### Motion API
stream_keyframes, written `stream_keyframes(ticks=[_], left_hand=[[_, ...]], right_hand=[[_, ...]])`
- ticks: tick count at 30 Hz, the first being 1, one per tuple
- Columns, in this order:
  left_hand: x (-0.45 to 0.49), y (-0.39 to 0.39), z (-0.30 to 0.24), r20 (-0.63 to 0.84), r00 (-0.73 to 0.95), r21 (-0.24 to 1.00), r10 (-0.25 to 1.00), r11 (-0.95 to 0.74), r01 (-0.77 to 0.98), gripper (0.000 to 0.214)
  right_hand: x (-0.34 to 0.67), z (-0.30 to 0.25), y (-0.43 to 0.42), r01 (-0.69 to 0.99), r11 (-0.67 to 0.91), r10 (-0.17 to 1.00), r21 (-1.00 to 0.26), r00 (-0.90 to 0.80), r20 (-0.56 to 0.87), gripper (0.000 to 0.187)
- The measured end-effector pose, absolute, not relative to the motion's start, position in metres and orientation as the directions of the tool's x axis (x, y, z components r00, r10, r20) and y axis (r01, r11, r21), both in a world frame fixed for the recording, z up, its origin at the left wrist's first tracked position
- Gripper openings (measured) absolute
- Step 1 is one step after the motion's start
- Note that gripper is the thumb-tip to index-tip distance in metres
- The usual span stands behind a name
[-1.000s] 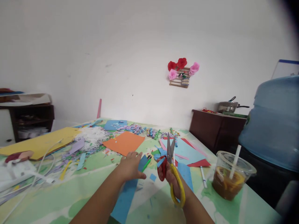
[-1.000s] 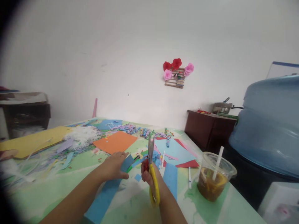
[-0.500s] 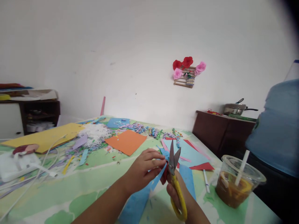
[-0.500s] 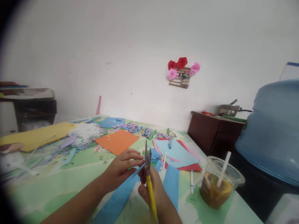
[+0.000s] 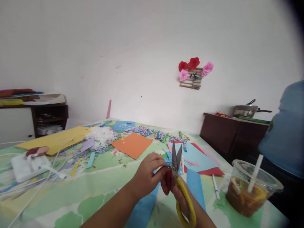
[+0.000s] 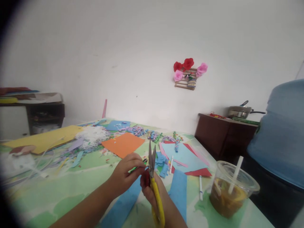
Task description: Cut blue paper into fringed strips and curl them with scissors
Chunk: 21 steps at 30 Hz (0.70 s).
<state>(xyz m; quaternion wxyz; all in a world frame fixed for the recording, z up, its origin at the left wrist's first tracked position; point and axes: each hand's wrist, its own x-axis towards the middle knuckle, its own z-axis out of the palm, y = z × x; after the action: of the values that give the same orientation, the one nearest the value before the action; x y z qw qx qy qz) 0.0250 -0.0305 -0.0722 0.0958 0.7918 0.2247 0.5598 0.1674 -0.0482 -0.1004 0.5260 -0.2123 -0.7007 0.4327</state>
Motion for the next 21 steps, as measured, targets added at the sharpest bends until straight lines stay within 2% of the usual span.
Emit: stream_keyframes(ticks=[6, 10, 15, 21], left_hand=[[0.030, -0.031, -0.073, 0.766, 0.166, 0.570, 0.621, -0.776, 0.272, 0.013], [0.032, -0.032, -0.076, 0.730, 0.154, 0.621, 0.666, -0.740, 0.257, 0.013], [0.031, -0.033, -0.078, 0.737, 0.183, 0.603, 0.650, -0.756, 0.255, 0.010], [0.029, -0.032, -0.080, 0.796, 0.260, 0.503, 0.546, -0.837, 0.217, 0.020]], right_hand=[[0.163, -0.109, -0.046, -0.248, 0.441, 0.780, -0.863, -0.370, 0.505, 0.044], [0.158, -0.117, -0.044, -0.314, 0.387, 0.799, -0.867, -0.355, 0.486, 0.046], [0.156, -0.123, -0.045, -0.359, 0.342, 0.797, -0.869, -0.379, 0.470, 0.046], [0.159, -0.130, -0.042, -0.422, 0.339, 0.796, -0.841, -0.348, 0.495, 0.044]])
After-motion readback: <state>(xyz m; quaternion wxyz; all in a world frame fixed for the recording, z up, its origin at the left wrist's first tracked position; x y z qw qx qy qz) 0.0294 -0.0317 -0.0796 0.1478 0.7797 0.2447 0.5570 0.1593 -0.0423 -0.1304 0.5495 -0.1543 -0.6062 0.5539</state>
